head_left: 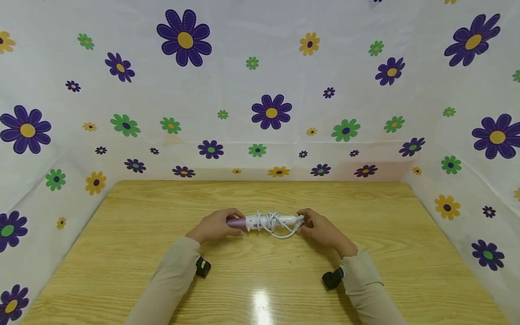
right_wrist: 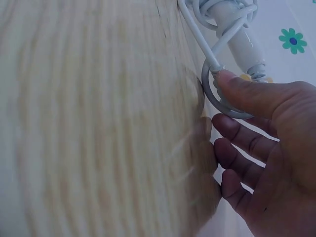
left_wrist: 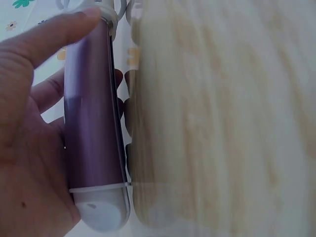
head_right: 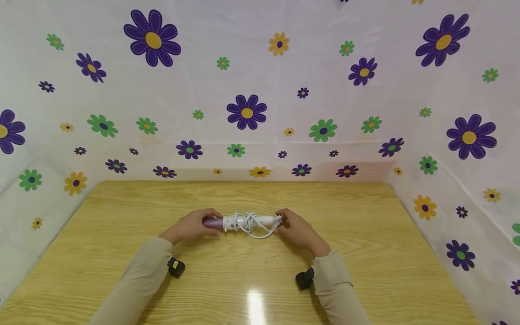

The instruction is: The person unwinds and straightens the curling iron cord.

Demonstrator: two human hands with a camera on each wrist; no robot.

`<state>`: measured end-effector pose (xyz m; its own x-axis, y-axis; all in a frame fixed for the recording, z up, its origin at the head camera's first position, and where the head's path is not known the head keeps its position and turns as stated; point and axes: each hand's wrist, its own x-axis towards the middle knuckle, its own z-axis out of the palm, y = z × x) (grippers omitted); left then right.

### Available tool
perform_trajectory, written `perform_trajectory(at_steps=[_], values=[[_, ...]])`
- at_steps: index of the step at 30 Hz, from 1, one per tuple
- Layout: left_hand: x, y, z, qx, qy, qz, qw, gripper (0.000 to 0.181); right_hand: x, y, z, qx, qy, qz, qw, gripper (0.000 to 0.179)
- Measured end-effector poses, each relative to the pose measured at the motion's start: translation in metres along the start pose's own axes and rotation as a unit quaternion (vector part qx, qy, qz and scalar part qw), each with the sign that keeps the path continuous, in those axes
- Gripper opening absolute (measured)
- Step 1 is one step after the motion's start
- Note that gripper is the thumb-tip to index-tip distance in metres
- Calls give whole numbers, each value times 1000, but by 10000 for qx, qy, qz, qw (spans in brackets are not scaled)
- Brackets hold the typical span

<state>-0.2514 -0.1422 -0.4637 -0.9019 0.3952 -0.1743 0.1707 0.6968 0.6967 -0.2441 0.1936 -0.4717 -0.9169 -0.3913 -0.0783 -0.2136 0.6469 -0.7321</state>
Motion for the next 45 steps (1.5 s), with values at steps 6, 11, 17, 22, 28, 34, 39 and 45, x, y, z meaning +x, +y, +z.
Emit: perform_trajectory(at_steps=[6,11,17,22,28,34,39,45], values=[[1,0,0,-33,-129,223,9997,36,-2,1,-1,220,-33,28,9997,47],[0,-1,-1,-70,-80,253,9996,34,-3,-2,-2,275,13,-6,9996,45],[-3,-2,-1,-174,47,209,9996,34,-6,-4,-1,573,-59,56,9983,47],[-7,-3,-1,-318,164,239,9991,35,-9,-5,0,904,-33,127,9958,47],[-16,-1,-2,-225,288,296,9989,38,-11,-11,0,1213,-194,72,9924,46],[-21,3,-3,-276,394,403,9980,36,-14,-15,-2,1423,-248,53,9895,45],[-21,7,-3,-281,429,387,9979,35,-16,-13,-3,1460,-264,-5,9889,44],[-22,11,-2,-87,562,214,9982,34,-17,-9,-1,1470,-360,-42,9885,40]])
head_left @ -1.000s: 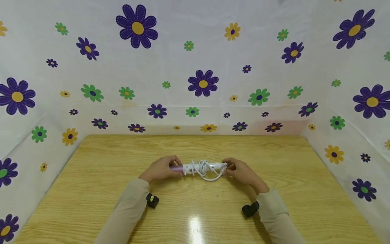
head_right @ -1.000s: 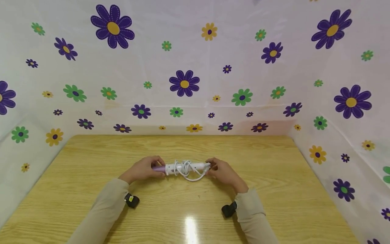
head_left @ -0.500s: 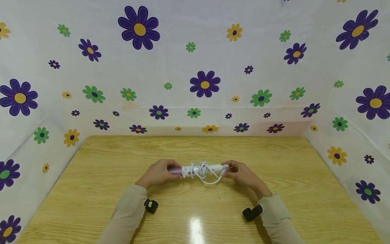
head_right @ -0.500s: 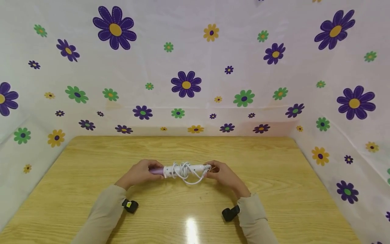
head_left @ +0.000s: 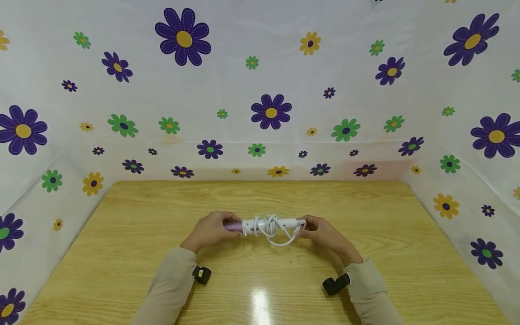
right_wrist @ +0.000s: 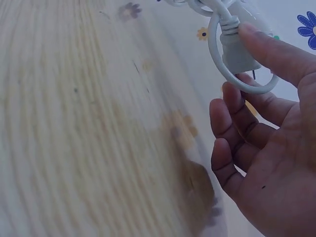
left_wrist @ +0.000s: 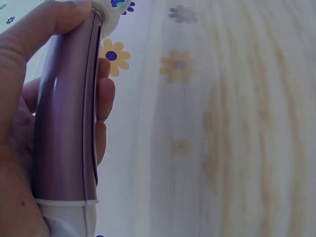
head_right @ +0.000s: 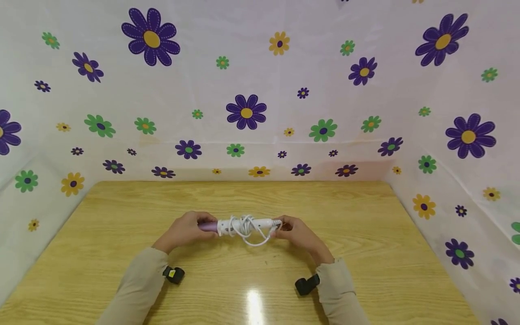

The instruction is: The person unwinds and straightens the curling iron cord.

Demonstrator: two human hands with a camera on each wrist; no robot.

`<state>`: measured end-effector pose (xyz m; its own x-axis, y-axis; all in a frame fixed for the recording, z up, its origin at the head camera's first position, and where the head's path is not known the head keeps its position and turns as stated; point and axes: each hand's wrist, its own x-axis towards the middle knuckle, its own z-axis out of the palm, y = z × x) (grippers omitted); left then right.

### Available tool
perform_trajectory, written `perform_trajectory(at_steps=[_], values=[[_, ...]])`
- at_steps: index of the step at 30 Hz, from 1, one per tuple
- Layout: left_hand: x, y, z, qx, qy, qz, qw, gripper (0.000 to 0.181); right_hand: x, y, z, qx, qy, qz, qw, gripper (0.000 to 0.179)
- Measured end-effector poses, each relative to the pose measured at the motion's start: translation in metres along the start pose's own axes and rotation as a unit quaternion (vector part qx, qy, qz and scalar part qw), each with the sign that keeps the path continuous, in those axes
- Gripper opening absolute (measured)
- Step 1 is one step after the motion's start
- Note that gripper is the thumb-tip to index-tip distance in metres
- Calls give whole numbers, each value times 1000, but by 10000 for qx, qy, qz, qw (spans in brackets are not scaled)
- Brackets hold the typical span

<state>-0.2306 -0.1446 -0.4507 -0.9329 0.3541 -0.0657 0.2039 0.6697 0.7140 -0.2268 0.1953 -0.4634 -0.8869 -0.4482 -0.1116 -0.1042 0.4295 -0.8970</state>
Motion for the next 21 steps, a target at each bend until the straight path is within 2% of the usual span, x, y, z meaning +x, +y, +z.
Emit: perform_trajectory(at_steps=[5,15,21], values=[[0,1,1,176,139,-67,9997,36,-1,4,4,-57,-53,-47,10000,31],[1,1,-1,148,249,-111,9995,31,1,4,4,26,156,-86,9998,33],[1,3,-2,90,277,-221,9993,30,2,2,4,235,143,-32,9996,31]])
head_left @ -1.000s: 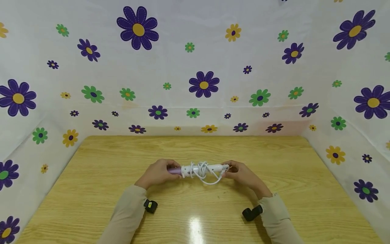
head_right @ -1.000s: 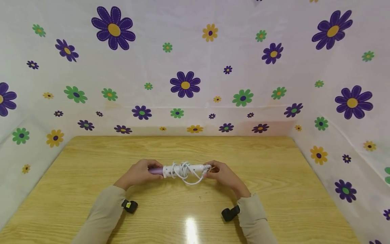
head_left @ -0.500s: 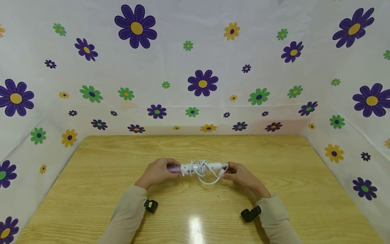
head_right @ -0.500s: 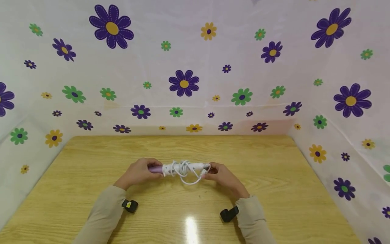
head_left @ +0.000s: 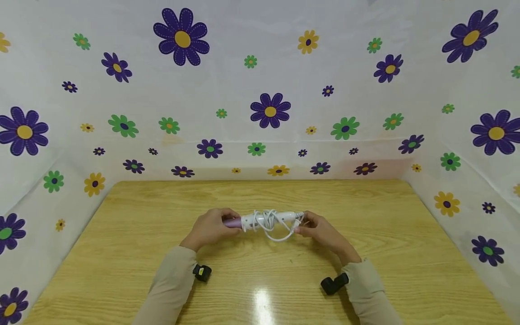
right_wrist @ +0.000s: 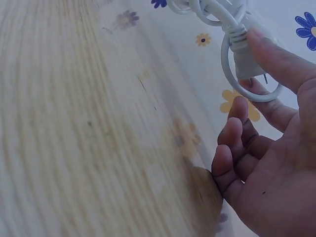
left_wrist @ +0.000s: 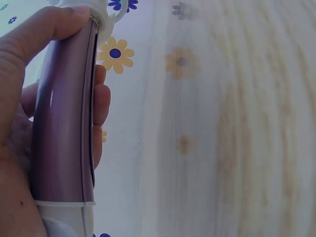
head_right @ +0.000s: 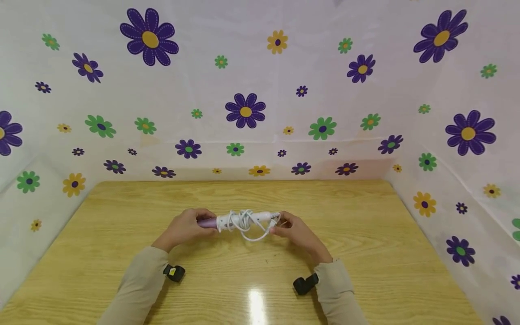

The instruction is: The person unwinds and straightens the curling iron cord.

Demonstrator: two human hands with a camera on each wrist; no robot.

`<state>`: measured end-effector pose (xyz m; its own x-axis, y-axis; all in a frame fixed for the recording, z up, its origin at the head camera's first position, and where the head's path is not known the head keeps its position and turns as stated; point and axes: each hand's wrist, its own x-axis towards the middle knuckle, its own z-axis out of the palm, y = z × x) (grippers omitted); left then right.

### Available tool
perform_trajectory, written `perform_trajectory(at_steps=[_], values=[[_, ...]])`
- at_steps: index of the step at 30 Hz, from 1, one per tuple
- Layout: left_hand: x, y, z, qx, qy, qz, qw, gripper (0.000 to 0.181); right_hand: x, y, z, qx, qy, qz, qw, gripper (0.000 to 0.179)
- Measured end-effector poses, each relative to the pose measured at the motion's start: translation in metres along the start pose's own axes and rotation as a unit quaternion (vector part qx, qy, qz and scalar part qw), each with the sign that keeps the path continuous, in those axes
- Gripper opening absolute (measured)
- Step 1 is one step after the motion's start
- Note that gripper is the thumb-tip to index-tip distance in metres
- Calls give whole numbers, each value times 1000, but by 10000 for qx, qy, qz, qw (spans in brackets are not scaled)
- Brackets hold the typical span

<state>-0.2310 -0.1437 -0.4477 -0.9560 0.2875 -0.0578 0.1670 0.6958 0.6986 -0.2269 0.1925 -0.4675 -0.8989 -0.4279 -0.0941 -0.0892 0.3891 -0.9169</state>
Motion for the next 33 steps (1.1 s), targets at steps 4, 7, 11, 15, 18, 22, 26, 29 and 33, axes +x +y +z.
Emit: perform_trajectory(at_steps=[4,7,11,15,18,22,26,29,33], values=[[0,1,-1,14,42,4,10000,31,2,-2,1,283,-66,106,9995,36],[1,2,-2,21,64,5,10000,31,3,-3,2,625,-79,201,9978,44],[1,3,-4,132,128,40,9998,32,4,-5,3,848,-48,292,9960,50],[1,3,-4,210,123,50,9997,32,5,-6,4,988,-64,402,9943,52],[0,2,-4,180,119,44,9998,32,6,-6,5,1158,-71,410,9924,54],[0,-1,-3,122,141,54,9998,31,5,-5,5,1236,-93,437,9913,56],[0,-3,-4,-38,202,30,9998,31,4,-4,7,1218,-78,508,9912,59],[-1,-4,-6,-119,266,7,9996,32,3,-4,8,1172,-56,509,9918,59],[-1,-2,-10,-89,232,-11,9997,32,3,-6,8,1015,-53,443,9938,53]])
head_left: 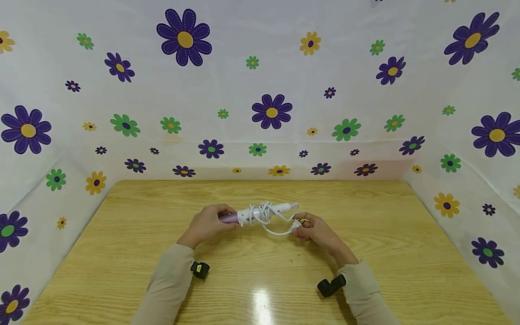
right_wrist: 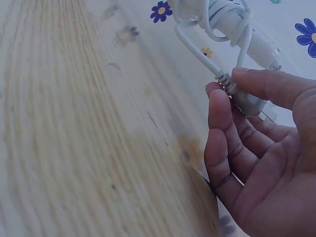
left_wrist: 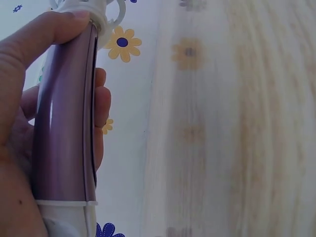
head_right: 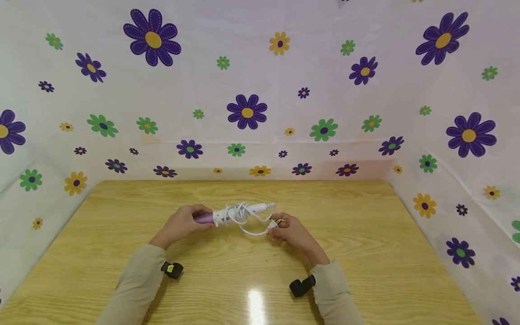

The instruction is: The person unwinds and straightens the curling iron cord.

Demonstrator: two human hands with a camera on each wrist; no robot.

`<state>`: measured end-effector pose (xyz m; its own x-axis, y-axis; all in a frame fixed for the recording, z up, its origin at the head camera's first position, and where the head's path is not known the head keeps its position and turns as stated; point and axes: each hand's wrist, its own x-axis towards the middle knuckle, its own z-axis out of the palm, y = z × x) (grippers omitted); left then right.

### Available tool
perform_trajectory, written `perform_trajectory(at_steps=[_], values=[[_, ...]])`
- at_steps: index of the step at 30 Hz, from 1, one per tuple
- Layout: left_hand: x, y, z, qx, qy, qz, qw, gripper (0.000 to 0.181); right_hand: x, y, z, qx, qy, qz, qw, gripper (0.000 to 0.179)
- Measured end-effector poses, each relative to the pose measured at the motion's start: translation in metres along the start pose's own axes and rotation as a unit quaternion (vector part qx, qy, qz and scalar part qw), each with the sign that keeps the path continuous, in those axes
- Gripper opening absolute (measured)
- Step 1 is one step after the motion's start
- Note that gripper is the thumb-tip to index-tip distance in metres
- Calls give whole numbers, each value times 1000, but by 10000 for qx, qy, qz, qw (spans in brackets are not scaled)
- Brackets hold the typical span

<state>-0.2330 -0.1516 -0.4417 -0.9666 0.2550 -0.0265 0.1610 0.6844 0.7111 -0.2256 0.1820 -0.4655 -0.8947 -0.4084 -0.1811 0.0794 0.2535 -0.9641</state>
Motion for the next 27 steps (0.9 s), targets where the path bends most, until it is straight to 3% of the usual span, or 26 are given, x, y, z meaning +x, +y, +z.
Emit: perform_trajectory(at_steps=[6,15,23,27], values=[[0,-1,-2,-104,-108,-3,9999,33,0,0,-3,-294,85,-22,9995,47],[-1,-3,-1,-329,-266,143,9990,32,4,2,-13,-233,351,15,9991,44],[-1,-5,-3,-235,-310,214,9990,32,11,-10,-31,-61,1148,-75,9933,43],[-2,-6,-3,-179,-309,156,9992,32,9,-19,-36,-20,1222,-240,9922,47]])
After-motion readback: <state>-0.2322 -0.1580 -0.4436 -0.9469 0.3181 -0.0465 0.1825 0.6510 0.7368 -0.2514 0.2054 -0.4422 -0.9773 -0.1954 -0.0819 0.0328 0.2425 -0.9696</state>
